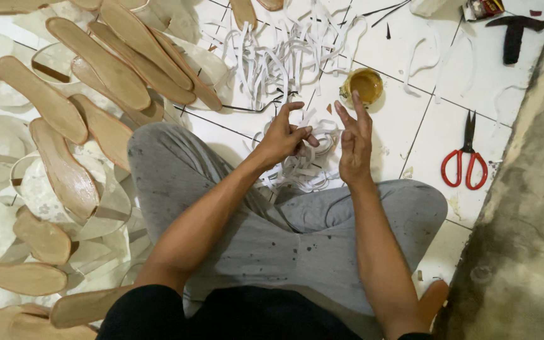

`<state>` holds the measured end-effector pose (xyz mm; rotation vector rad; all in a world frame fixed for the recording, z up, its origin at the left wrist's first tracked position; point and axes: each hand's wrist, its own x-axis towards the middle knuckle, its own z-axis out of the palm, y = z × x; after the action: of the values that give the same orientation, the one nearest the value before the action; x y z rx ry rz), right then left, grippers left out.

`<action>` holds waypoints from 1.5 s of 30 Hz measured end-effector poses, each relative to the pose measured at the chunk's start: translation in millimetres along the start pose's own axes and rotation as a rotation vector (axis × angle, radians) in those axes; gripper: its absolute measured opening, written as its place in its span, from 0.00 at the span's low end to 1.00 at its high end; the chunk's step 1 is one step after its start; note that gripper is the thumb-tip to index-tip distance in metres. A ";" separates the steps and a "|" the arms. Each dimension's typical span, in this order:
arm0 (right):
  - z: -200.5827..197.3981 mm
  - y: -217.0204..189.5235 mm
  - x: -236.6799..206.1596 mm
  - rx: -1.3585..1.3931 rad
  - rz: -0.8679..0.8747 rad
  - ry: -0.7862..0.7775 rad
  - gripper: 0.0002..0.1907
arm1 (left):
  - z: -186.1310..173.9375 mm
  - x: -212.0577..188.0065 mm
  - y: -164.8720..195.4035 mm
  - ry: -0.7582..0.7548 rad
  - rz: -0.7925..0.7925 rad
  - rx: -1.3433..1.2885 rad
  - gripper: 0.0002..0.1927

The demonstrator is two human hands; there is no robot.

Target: The person sits on the floor among wooden sandal soles and picks up white elastic straps one at a time, folding and knotting each strap with both hands and setting it back on the pile. They occasionally reach toward a cup of liquid on the floor between straps.

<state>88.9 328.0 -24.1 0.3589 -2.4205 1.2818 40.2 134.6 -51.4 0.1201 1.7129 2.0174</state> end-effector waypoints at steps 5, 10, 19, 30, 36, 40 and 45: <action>4.8 -12.7 2.7 -0.041 -0.086 -0.088 0.34 | -3.0 1.3 -3.5 -0.068 -0.006 -0.086 0.20; 2.5 -13.7 3.7 -0.159 -0.053 -0.075 0.30 | -2.0 0.0 -1.9 -0.120 -0.018 -0.155 0.19; 20.6 17.3 -4.8 0.491 0.298 -0.121 0.34 | -2.1 2.4 -6.3 -0.058 0.085 -0.195 0.39; 39.7 10.9 -12.6 0.809 0.636 -0.388 0.52 | -12.9 14.9 -7.9 0.112 0.310 -0.366 0.40; 41.5 10.6 -12.4 0.680 0.439 -0.323 0.54 | -14.6 13.7 -3.0 0.158 0.306 -0.436 0.36; 49.3 9.8 -13.4 0.673 0.475 -0.334 0.54 | -8.5 12.7 -5.7 0.174 0.247 -0.472 0.37; 55.9 0.3 -11.3 0.629 0.490 -0.350 0.56 | -7.4 14.1 -8.0 0.123 0.269 -0.559 0.31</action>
<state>87.3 282.1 -58.0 0.1581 -2.4008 2.3829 27.6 134.5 -63.9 0.0380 1.1821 2.6754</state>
